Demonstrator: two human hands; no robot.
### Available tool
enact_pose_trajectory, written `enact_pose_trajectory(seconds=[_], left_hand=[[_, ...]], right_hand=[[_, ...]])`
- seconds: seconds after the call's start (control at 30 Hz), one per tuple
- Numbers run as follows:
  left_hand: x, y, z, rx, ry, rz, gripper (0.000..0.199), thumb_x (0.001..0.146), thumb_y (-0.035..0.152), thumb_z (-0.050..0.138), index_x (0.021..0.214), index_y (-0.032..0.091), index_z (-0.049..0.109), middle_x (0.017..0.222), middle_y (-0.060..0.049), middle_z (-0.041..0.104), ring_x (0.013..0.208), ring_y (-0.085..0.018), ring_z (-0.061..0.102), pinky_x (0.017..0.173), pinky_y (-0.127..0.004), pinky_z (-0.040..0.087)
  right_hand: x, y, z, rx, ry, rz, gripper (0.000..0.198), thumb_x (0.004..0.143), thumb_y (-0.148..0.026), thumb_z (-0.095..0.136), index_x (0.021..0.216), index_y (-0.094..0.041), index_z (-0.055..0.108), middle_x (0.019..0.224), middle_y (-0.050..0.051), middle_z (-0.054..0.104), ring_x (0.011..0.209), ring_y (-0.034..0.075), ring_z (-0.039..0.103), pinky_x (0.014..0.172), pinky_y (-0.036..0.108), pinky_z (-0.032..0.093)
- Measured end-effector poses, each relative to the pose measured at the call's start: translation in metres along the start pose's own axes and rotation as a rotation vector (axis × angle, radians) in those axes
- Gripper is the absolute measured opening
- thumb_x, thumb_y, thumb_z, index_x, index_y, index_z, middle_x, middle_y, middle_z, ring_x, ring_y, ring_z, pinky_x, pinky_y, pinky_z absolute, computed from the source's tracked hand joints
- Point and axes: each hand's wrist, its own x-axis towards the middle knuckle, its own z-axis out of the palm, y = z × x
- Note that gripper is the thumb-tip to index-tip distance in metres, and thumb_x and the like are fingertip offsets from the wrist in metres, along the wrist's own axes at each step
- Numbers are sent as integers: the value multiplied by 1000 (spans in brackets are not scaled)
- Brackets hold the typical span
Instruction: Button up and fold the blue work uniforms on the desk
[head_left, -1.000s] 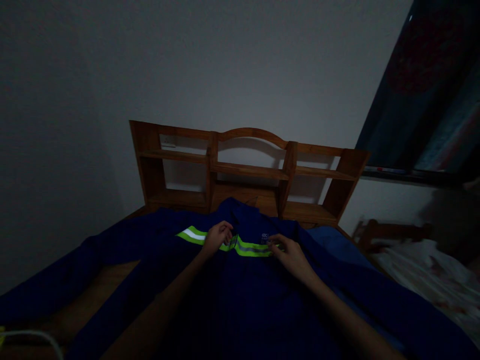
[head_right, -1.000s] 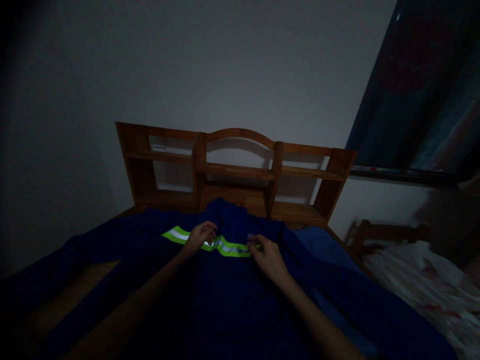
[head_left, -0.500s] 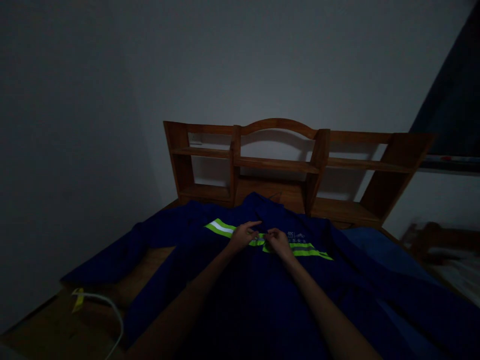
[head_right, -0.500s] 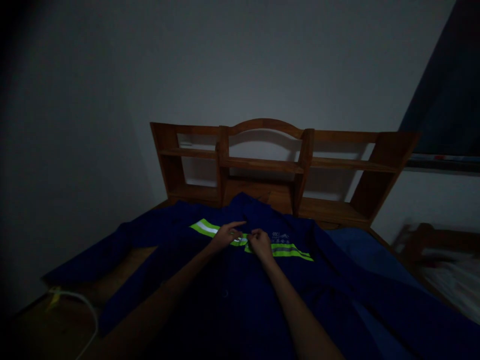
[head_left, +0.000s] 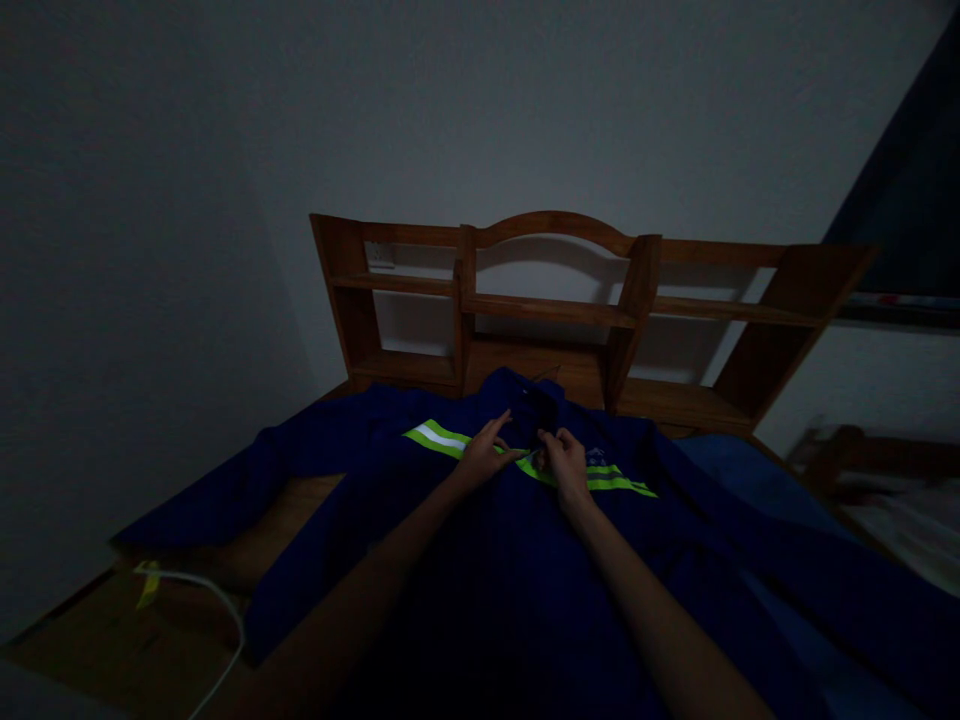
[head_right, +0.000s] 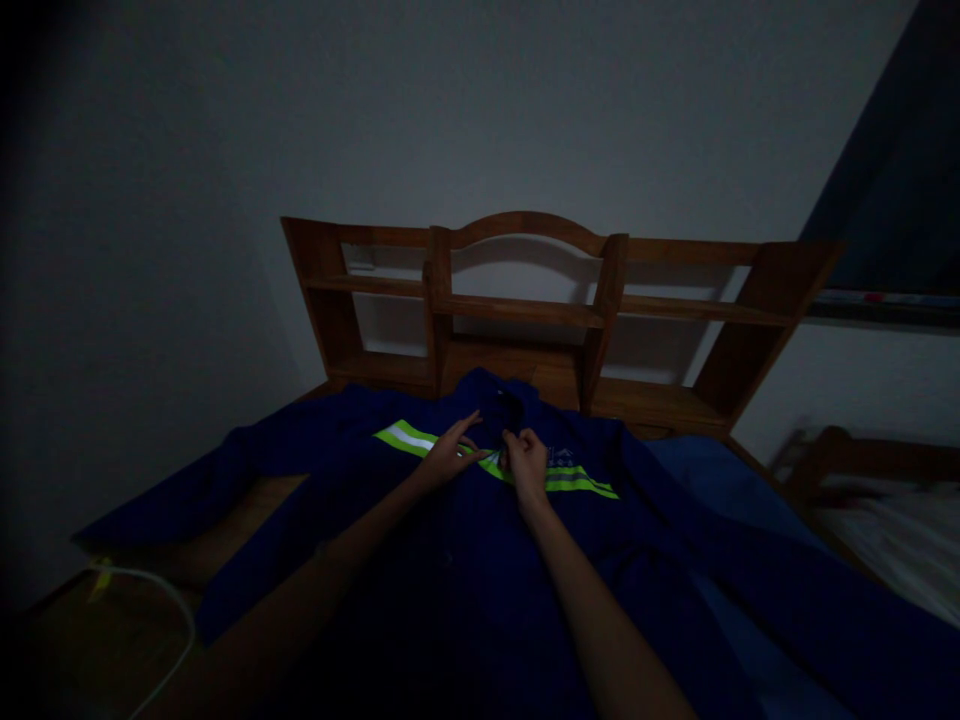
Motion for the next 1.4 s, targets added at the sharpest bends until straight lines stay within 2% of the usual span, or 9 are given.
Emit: enact_pose_trajectory(seconds=[0.1, 0.2, 0.3, 0.43, 0.6, 0.8, 1.0, 1.2, 1.4], left_hand=[[-4, -3, 3, 108, -111, 129, 69, 79, 20, 57, 141, 24, 28, 133, -11, 43, 96, -17, 60, 85, -32, 50], [-7, -6, 4, 295, -168, 176, 67, 76, 11, 49, 140, 22, 32, 138, -11, 38, 122, -22, 44, 102, -37, 39], [-7, -13, 4, 518, -201, 134, 69, 75, 9, 48, 140, 21, 31, 141, -11, 35, 128, -25, 37, 107, -43, 31], [-1, -26, 3, 697, -243, 101, 51, 86, 23, 43, 136, 23, 37, 140, -10, 39, 131, -26, 32, 109, -48, 24], [7, -37, 3, 705, -235, 84, 38, 92, 24, 34, 128, 27, 47, 135, -6, 45, 129, -21, 37, 107, -44, 27], [10, -35, 0, 557, -132, 51, 36, 93, 26, 33, 120, 19, 55, 108, -9, 60, 105, -19, 55, 99, -36, 38], [9, -21, -6, 422, -70, 90, 33, 91, 35, 42, 112, 17, 59, 110, -8, 60, 106, -18, 54, 96, -31, 41], [3, -23, -3, 537, -183, 81, 54, 81, 57, 51, 121, 21, 57, 111, -10, 59, 107, -24, 54, 98, -38, 38], [2, -23, -3, 557, -227, 49, 61, 81, 62, 46, 125, 21, 53, 116, -11, 57, 111, -25, 52, 103, -41, 32]], right_hand=[[1, -1, 2, -1, -5, -21, 35, 71, -50, 60, 69, -21, 42, 42, -7, 47, 36, 10, 44, 38, 20, 32], [3, 2, 3, -50, -92, -24, 35, 74, -53, 55, 70, -20, 45, 56, -2, 60, 43, 12, 53, 45, 22, 42], [5, 6, 3, -123, -203, -22, 31, 76, -48, 52, 80, -18, 56, 74, 2, 67, 61, 15, 62, 62, 28, 51], [-1, 8, 1, -280, -309, -80, 22, 76, -36, 56, 86, -20, 67, 87, 2, 69, 85, 19, 63, 85, 34, 47], [-12, 14, 3, -884, -538, -354, 38, 87, -30, 43, 120, -21, 59, 131, 5, 51, 124, 18, 44, 108, 35, 26], [-10, 23, -3, -1294, -544, -322, 63, 92, -56, 20, 145, -22, 23, 150, 4, 21, 139, 21, 11, 112, 44, 5], [-2, 23, -12, -1360, -528, -278, 66, 90, -61, 7, 145, -26, 20, 151, 2, 14, 140, 20, 7, 112, 43, 4], [0, 25, -16, -1291, -514, -310, 63, 93, -56, 6, 143, -25, 27, 150, 4, 20, 139, 19, 14, 111, 42, 8], [2, 23, -14, -1256, -511, -269, 53, 96, -47, 15, 142, -25, 30, 149, 4, 23, 139, 18, 15, 111, 42, 7]])
